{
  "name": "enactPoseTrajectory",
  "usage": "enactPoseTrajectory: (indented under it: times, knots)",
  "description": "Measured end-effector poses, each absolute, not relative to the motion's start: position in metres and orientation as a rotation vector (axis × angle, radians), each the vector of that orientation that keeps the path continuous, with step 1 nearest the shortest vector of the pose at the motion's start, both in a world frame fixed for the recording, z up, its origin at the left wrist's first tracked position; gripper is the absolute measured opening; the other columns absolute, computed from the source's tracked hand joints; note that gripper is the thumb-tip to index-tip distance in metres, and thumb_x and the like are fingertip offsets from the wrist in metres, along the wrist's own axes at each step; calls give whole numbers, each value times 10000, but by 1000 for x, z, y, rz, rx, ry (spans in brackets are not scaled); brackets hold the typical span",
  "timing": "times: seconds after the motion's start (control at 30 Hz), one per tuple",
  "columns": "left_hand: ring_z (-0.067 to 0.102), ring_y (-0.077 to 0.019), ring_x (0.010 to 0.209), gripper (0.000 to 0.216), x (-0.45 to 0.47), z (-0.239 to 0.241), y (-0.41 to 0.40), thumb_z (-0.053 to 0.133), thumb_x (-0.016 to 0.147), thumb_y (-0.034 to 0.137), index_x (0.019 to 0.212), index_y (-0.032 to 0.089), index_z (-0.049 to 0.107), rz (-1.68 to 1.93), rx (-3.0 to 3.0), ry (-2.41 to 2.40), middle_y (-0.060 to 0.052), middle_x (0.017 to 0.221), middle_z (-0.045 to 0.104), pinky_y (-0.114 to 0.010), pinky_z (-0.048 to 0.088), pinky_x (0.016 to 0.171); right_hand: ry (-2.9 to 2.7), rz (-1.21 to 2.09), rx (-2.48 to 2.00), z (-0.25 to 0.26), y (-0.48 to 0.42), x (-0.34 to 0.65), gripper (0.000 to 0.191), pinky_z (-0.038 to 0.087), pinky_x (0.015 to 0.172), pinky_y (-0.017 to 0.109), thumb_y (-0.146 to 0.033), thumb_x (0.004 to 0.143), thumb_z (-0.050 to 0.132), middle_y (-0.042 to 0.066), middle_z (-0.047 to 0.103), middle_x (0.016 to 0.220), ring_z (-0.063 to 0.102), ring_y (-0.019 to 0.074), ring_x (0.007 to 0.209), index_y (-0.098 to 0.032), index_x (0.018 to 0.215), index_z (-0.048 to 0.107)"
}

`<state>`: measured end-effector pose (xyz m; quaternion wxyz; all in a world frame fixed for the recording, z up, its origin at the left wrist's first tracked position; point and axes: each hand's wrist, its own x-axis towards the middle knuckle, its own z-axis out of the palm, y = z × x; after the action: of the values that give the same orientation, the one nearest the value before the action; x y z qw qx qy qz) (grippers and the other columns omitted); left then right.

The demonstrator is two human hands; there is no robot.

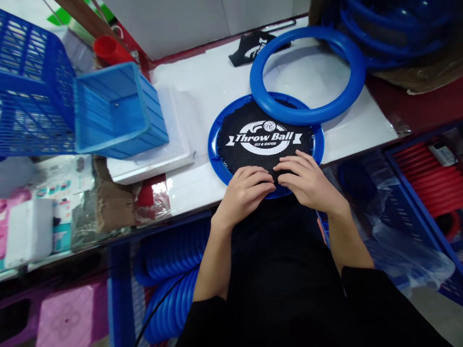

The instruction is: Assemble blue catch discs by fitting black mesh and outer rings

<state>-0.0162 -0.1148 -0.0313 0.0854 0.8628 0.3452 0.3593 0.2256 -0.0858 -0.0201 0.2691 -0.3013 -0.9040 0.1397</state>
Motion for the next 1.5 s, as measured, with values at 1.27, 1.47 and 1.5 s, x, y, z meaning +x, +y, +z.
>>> enactPoseTrajectory:
  times: [1.27,1.47,1.5]
  knots:
    - [673,-225,1108,124,-20,-26,-115,630,1082,192,1027,219,739,973,2557,1015,-52,1043,769,-410,492,971,-2410,351,-773,-26,-85,226,192,381,1299,658,-126,1050,587,59,778,1318,618,293,1425,-244,1046,738]
    - [673,-236,1115,107,-17,-26,-115,667,1059,198,1014,225,761,981,2557,1084,-76,1124,751,-422,535,960,-2436,406,-809,-20,-85,226,206,380,1295,673,-136,1051,584,60,772,1325,607,302,1432,-254,1039,753]
    - [676,-240,1126,96,-17,-25,-115,679,1050,189,1013,223,762,999,2556,1087,-81,1144,752,-428,544,962,-2432,410,-810,-19,-86,227,200,381,1295,674,-144,1052,586,59,772,1326,609,303,1431,-254,1037,752]
